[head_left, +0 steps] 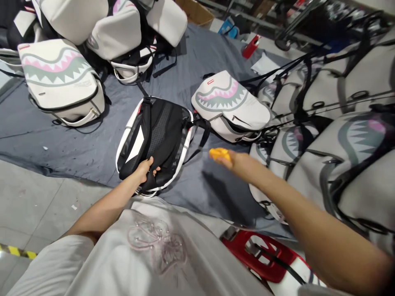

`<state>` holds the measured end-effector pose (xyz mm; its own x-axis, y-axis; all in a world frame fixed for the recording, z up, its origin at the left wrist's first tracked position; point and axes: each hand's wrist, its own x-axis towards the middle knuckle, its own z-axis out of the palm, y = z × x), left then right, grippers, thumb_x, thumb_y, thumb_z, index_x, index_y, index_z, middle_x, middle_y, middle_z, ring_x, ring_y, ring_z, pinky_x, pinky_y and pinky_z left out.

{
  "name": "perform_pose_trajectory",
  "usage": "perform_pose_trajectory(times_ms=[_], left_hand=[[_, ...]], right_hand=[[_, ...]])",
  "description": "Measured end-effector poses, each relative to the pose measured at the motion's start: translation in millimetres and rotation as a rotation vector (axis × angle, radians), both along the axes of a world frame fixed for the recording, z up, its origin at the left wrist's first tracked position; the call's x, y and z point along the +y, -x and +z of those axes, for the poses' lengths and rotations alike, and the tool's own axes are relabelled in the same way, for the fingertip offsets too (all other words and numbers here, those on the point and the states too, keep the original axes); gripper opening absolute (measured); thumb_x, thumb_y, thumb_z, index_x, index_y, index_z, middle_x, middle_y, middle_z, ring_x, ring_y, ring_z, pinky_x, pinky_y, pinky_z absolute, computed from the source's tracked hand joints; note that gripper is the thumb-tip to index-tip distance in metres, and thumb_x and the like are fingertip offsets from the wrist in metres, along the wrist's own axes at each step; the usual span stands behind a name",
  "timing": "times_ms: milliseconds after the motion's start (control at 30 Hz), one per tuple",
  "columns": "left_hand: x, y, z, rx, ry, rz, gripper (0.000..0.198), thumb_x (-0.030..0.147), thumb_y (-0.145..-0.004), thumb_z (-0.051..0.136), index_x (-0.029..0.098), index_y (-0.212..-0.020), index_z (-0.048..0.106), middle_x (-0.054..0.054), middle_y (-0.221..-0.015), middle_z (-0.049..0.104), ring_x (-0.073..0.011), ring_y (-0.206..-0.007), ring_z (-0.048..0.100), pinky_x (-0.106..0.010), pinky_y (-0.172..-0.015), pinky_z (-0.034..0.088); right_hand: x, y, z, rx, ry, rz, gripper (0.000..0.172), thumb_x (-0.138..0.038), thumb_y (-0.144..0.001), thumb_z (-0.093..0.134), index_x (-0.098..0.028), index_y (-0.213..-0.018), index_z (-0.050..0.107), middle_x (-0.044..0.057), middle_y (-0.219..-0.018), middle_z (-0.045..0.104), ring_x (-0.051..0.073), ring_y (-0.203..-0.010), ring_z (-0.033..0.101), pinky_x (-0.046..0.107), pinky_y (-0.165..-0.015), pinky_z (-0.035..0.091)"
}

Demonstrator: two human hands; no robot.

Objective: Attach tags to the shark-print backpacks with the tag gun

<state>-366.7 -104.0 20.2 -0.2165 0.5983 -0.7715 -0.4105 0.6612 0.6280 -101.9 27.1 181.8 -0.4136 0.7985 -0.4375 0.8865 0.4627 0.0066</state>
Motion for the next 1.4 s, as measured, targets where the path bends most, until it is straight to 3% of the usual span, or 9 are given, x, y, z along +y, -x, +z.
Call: perform_pose_trajectory(times_ms=[67, 267, 367, 567, 767, 933, 1133, 1267, 1400], left_hand=[[-2, -9, 0.5, 0.088, -0.023, -0.021, 0.042, 0.046, -0.098, 0.043, 0.014, -0.120, 0.059, -0.007, -0.073, 0.067, -0.0131, -0.050, 0.054, -0.026, -0.054, 0.047], [-6, -55, 17.7, 1.106, -0.208, -0.585, 0.058, 0.036, -0.093, 0.051, 0.031, -0.149, 0.041, -0.015, -0.126, 0.055, -0.0338, -0.114, 0.055, -0.045, -0.092, 0.046], [-4, -66, 20.4, 1.155, -0.278, -0.724, 0.064, 0.038, -0.085, 0.064, 0.035, -0.146, 0.045, -0.015, -0.133, 0.049, -0.0381, -0.120, 0.049, -0.050, -0.095, 0.045], [2, -22, 8.9, 0.297, -0.295, -0.292, 0.042, 0.041, -0.098, 0.043, 0.016, -0.128, 0.059, -0.014, -0.108, 0.068, -0.0250, -0.099, 0.067, -0.040, -0.090, 0.053], [3, 13, -8.5, -0.312, -0.131, -0.002, 0.037, 0.039, -0.101, 0.039, 0.010, -0.106, 0.062, -0.014, -0.091, 0.074, -0.0186, -0.079, 0.072, -0.033, -0.080, 0.057], [7, 9, -7.1, -0.339, -0.121, -0.080, 0.036, 0.043, -0.096, 0.052, 0.011, -0.102, 0.067, -0.019, -0.109, 0.072, -0.0245, -0.099, 0.070, -0.040, -0.094, 0.053], [-20, 56, 39.8, 0.155, -0.585, -0.072, 0.041, 0.030, -0.080, 0.076, 0.027, -0.119, 0.065, -0.003, -0.141, 0.057, -0.0230, -0.135, 0.046, -0.034, -0.115, 0.033], [-35, 112, 47.2, 0.147, -0.163, 0.252, 0.017, 0.029, -0.095, 0.056, 0.017, -0.104, 0.062, -0.010, -0.117, 0.064, -0.0214, -0.119, 0.057, -0.035, -0.104, 0.044], [-31, 130, 32.1, -0.231, 0.028, 0.270, 0.025, 0.026, -0.101, 0.038, 0.013, -0.098, 0.059, -0.010, -0.090, 0.062, -0.0190, -0.090, 0.065, -0.031, -0.082, 0.055]], right_hand=[[2, 5, -0.4, -0.102, -0.098, -0.018, 0.051, -0.057, -0.097, 0.041, -0.014, -0.114, 0.062, 0.015, -0.091, 0.073, 0.028, -0.080, 0.069, 0.029, -0.061, 0.042], [-2, 14, 5.6, -0.130, -0.193, 0.076, 0.055, -0.058, -0.099, 0.033, -0.012, -0.116, 0.057, 0.017, -0.087, 0.072, 0.028, -0.075, 0.069, 0.030, -0.060, 0.040], [-18, 3, 0.4, -0.189, -0.164, 0.135, 0.053, -0.058, -0.099, 0.033, -0.013, -0.115, 0.055, 0.016, -0.081, 0.071, 0.030, -0.075, 0.069, 0.030, -0.059, 0.039], [-89, -12, -27.4, -0.249, -0.066, -0.041, 0.048, -0.054, -0.101, 0.031, -0.014, -0.112, 0.055, 0.015, -0.083, 0.071, 0.029, -0.075, 0.070, 0.030, -0.057, 0.037], [-169, 27, -50.2, -0.074, 0.095, -0.091, 0.041, -0.048, -0.101, 0.035, -0.017, -0.117, 0.058, 0.013, -0.087, 0.073, 0.028, -0.079, 0.071, 0.029, -0.056, 0.037], [-191, 40, -55.9, -0.006, 0.147, -0.295, 0.041, -0.050, -0.101, 0.034, -0.020, -0.116, 0.058, 0.008, -0.088, 0.075, 0.027, -0.080, 0.071, 0.029, -0.057, 0.038], [-209, 50, -79.5, -0.088, 0.046, -0.441, 0.040, -0.051, -0.102, 0.032, -0.019, -0.107, 0.056, 0.006, -0.078, 0.073, 0.023, -0.069, 0.069, 0.027, -0.052, 0.027], [-217, 64, -110.8, -0.121, -0.112, -0.446, 0.039, -0.049, -0.103, 0.035, -0.016, -0.102, 0.056, 0.008, -0.071, 0.070, 0.019, -0.063, 0.067, 0.026, -0.051, 0.022], [-221, 83, -145.7, -0.081, -0.214, -0.422, 0.040, -0.045, -0.104, 0.035, -0.013, -0.100, 0.059, 0.010, -0.070, 0.068, 0.018, -0.063, 0.066, 0.026, -0.051, 0.024]])
